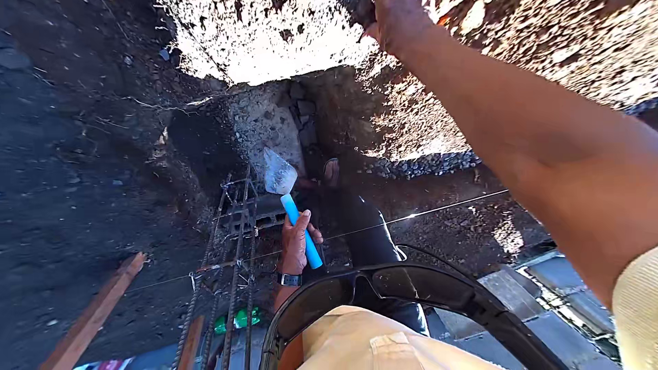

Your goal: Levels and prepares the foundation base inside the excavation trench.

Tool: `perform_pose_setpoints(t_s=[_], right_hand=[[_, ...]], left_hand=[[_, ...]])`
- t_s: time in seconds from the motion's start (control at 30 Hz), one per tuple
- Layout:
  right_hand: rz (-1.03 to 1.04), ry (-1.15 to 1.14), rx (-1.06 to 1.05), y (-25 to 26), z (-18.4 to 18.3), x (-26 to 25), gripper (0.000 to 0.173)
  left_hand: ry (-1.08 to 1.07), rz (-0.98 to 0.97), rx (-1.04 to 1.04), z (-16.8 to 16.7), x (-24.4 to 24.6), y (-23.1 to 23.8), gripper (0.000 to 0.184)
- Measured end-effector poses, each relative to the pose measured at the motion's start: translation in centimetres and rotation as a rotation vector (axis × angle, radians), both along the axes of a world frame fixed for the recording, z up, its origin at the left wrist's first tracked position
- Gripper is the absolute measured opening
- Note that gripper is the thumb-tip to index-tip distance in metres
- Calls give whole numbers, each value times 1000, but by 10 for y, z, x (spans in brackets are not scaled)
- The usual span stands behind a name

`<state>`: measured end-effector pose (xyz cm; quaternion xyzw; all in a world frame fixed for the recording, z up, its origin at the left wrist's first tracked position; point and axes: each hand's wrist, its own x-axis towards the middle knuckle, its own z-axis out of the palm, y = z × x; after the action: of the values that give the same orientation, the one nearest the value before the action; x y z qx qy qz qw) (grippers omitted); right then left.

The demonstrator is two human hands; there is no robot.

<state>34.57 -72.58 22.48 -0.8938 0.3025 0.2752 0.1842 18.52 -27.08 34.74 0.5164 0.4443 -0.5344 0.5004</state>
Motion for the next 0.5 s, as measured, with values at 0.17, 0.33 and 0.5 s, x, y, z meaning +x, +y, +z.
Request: perform_pose_setpoints(t_s=[0.17,0.33,0.5], right_hand=[[-453,-150,243,4,-10,6,40],[-576,-245,286,2,-18,8,32],[12,-68,28,-9,-18,-5,62]], left_hand=[[86,-3,-15,4,-26,1,41],[-8,-93,-13,-20,-43,7,44],[-27,0,47,-43,-36,3,46]])
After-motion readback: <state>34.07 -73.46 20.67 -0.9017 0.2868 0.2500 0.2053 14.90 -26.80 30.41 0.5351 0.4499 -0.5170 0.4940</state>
